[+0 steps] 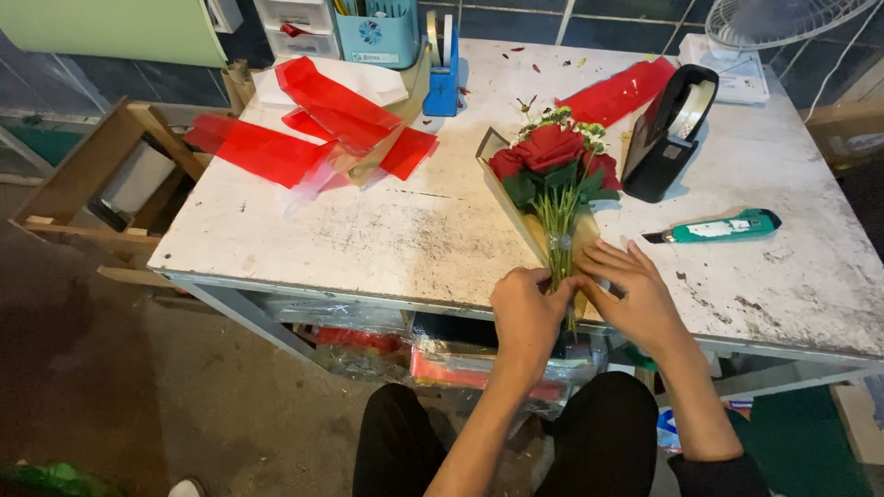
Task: The person wraps a bouquet of red roses and filler flowers in brown paper, securing the stems with clear tape. They then place the bouquet into a white paper bag.
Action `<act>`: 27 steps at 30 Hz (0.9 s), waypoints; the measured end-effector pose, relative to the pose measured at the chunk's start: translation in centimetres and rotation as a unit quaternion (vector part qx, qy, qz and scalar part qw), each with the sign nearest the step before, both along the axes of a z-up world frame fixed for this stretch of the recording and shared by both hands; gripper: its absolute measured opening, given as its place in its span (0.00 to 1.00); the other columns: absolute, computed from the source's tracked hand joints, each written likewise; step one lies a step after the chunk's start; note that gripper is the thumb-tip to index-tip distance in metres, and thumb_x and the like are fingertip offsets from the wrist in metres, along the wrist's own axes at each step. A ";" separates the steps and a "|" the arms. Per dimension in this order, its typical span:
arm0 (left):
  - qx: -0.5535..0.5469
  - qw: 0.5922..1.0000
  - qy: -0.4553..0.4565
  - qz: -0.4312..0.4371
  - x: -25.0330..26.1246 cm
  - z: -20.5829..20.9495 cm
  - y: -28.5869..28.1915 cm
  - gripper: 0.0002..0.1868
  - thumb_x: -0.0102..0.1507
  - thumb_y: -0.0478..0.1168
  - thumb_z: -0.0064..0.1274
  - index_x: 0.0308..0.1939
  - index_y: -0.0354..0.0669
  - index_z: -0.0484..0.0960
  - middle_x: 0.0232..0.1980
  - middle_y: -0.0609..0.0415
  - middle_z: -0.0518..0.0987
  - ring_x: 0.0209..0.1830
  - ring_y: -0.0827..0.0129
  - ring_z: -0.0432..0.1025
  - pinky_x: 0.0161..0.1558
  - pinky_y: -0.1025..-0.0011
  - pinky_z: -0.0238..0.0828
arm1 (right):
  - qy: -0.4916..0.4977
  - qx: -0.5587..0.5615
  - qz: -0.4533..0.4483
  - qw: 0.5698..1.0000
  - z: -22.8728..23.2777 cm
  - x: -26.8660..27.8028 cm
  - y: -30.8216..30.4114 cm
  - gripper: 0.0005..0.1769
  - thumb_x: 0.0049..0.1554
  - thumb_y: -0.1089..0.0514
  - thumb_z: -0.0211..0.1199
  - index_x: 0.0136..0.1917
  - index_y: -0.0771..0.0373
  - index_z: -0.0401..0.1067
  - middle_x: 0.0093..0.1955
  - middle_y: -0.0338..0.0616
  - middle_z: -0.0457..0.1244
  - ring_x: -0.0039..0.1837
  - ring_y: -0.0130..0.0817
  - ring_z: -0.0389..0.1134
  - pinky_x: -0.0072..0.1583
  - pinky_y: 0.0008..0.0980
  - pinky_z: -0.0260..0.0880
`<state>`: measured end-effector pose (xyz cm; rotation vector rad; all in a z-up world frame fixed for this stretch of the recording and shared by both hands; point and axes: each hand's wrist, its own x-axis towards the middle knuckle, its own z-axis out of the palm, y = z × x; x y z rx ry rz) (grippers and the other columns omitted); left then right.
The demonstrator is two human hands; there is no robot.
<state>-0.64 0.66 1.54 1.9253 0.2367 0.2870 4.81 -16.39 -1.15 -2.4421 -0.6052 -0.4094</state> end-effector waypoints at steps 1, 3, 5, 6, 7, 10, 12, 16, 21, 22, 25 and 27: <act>0.000 1.000 0.001 -0.002 0.0 0.0 0.0 0.19 0.59 0.41 0.67 0.46 0.27 0.86 0.36 0.35 0.83 0.39 0.45 0.81 0.33 0.64 0.82 | 0.001 0.000 -0.002 1.000 0.1 -0.1 0.2 0.13 0.57 0.53 0.70 0.55 0.52 0.82 0.67 0.44 0.69 0.76 0.41 0.62 0.82 0.41 0.43; 0.001 1.000 -0.005 -0.006 -0.1 0.1 0.0 0.18 0.59 0.40 0.67 0.46 0.26 0.86 0.37 0.33 0.83 0.40 0.43 0.81 0.33 0.63 0.82 | 0.018 0.016 0.009 1.000 0.4 -0.4 0.6 0.11 0.59 0.55 0.67 0.55 0.54 0.83 0.69 0.45 0.67 0.77 0.44 0.61 0.82 0.44 0.41; 0.005 1.000 0.000 -0.007 0.0 -0.2 -0.3 0.19 0.59 0.41 0.67 0.46 0.27 0.86 0.37 0.34 0.83 0.39 0.44 0.81 0.33 0.63 0.82 | 0.021 0.021 0.014 0.999 0.6 -0.5 0.7 0.11 0.59 0.57 0.66 0.55 0.54 0.83 0.70 0.48 0.66 0.77 0.48 0.60 0.81 0.47 0.43; 0.009 1.000 0.005 -0.007 0.1 -0.4 -0.4 0.19 0.59 0.42 0.67 0.46 0.28 0.87 0.37 0.35 0.84 0.39 0.44 0.81 0.33 0.63 0.82 | 0.022 0.026 0.021 0.999 0.8 -0.6 0.8 0.12 0.60 0.58 0.65 0.56 0.54 0.83 0.72 0.51 0.65 0.78 0.52 0.59 0.80 0.50 0.45; 0.009 1.000 0.005 -0.007 0.0 -0.3 -0.4 0.19 0.59 0.42 0.67 0.46 0.28 0.87 0.37 0.35 0.84 0.39 0.44 0.81 0.33 0.63 0.82 | 0.023 0.026 0.021 0.999 1.2 -0.9 0.7 0.12 0.60 0.58 0.65 0.56 0.54 0.83 0.72 0.51 0.65 0.78 0.52 0.59 0.80 0.50 0.45; 0.005 1.000 -0.005 0.000 0.0 -0.3 -0.3 0.20 0.60 0.42 0.67 0.48 0.27 0.86 0.39 0.34 0.84 0.41 0.44 0.81 0.33 0.63 0.82 | 0.044 0.022 -0.013 0.999 1.8 -1.1 0.5 0.12 0.57 0.55 0.68 0.55 0.51 0.84 0.75 0.52 0.62 0.77 0.62 0.57 0.78 0.55 0.52; 0.015 1.000 -0.008 0.001 0.2 -0.5 -0.4 0.20 0.60 0.43 0.67 0.47 0.29 0.86 0.38 0.35 0.83 0.40 0.46 0.81 0.33 0.63 0.82 | 0.062 0.017 -0.019 0.998 1.1 -0.7 0.1 0.12 0.58 0.53 0.69 0.56 0.48 0.83 0.72 0.48 0.61 0.75 0.59 0.58 0.77 0.53 0.54; 0.021 1.000 0.001 -0.005 0.5 -0.7 -0.5 0.21 0.59 0.43 0.67 0.47 0.28 0.86 0.39 0.35 0.84 0.40 0.44 0.81 0.34 0.62 0.82 | 0.074 0.018 -0.024 0.997 1.7 -0.9 0.6 0.12 0.58 0.54 0.68 0.55 0.51 0.83 0.72 0.50 0.60 0.75 0.63 0.57 0.75 0.55 0.55; 0.028 1.000 -0.008 -0.003 -0.2 0.3 -0.3 0.19 0.59 0.41 0.67 0.47 0.28 0.86 0.39 0.35 0.84 0.40 0.46 0.82 0.35 0.63 0.82 | 0.061 -0.001 -0.003 0.998 1.2 -0.5 0.4 0.15 0.63 0.49 0.62 0.61 0.51 0.81 0.68 0.52 0.64 0.74 0.58 0.60 0.77 0.56 0.51; 0.029 1.000 -0.010 -0.002 0.0 0.1 -0.4 0.19 0.59 0.41 0.67 0.47 0.28 0.86 0.39 0.35 0.84 0.40 0.46 0.82 0.35 0.63 0.82 | 0.059 -0.001 -0.002 0.998 1.5 -0.5 0.4 0.15 0.63 0.49 0.62 0.61 0.51 0.81 0.68 0.52 0.64 0.74 0.58 0.60 0.77 0.56 0.51; 0.029 1.000 -0.010 0.006 0.3 -0.6 -0.5 0.19 0.58 0.41 0.68 0.46 0.29 0.87 0.37 0.36 0.84 0.38 0.47 0.82 0.32 0.64 0.82 | 0.079 0.021 -0.028 0.996 2.0 -0.9 0.5 0.29 0.61 0.40 0.63 0.70 0.54 0.72 0.70 0.50 0.64 0.76 0.52 0.60 0.80 0.54 0.44; 0.016 1.000 -0.001 0.002 0.4 -0.7 -0.7 0.19 0.58 0.42 0.67 0.46 0.29 0.87 0.38 0.35 0.84 0.39 0.46 0.82 0.32 0.62 0.81 | 0.071 -0.017 -0.037 0.997 2.6 -1.4 0.9 0.24 0.60 0.45 0.64 0.66 0.56 0.74 0.72 0.48 0.64 0.78 0.48 0.59 0.81 0.53 0.40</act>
